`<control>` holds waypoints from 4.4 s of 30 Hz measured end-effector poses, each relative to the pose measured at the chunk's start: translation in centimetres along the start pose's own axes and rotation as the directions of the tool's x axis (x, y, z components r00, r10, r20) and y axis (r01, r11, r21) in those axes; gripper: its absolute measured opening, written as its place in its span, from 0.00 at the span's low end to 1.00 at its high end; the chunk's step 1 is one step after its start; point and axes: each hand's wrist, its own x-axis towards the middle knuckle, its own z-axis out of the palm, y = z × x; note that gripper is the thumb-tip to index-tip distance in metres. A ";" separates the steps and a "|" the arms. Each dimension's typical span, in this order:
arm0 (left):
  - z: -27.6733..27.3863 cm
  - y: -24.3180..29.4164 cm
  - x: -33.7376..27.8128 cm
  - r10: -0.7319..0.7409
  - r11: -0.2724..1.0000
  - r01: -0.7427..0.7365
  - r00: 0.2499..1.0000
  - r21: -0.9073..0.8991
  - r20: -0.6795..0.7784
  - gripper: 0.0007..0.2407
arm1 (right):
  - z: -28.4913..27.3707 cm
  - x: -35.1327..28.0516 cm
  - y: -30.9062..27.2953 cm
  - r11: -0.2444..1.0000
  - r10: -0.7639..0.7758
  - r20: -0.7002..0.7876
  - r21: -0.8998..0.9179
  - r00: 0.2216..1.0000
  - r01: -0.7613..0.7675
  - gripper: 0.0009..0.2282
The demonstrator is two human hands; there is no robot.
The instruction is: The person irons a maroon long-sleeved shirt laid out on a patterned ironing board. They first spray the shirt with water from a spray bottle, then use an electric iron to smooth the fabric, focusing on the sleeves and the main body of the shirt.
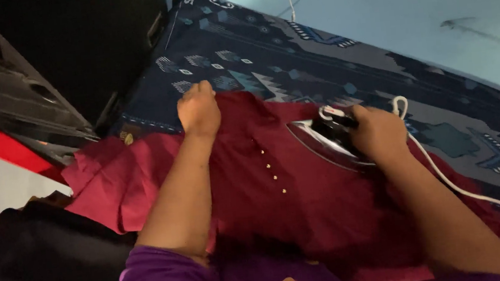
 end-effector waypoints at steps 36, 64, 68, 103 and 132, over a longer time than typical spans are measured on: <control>-12.2 -6.8 -6.9 -0.023 0.999 0.031 0.977 -0.036 0.212 0.09 | 0.4 12.5 -16.9 0.924 -0.342 -0.497 -0.024 0.798 0.381 0.04; -11.8 -6.8 -6.7 0.088 0.996 -0.087 0.996 0.019 -0.035 0.11 | -1.9 -2.9 1.5 0.992 -0.114 0.176 -0.029 0.978 0.121 0.16; -11.3 -2.6 -6.6 0.402 0.860 -0.455 0.883 -0.229 -0.243 0.08 | 0.3 -6.0 5.7 0.989 -0.095 0.057 -0.108 0.994 0.101 0.16; -10.3 4.9 -4.4 0.312 0.838 -0.094 0.891 -0.538 0.331 0.14 | -1.0 0.9 -5.0 0.998 -0.029 -0.194 0.057 0.981 0.041 0.07; -9.5 4.2 -5.4 0.316 0.859 -0.179 0.923 -0.480 0.221 0.10 | -2.2 1.5 -2.5 0.990 0.107 0.024 0.090 0.994 -0.109 0.05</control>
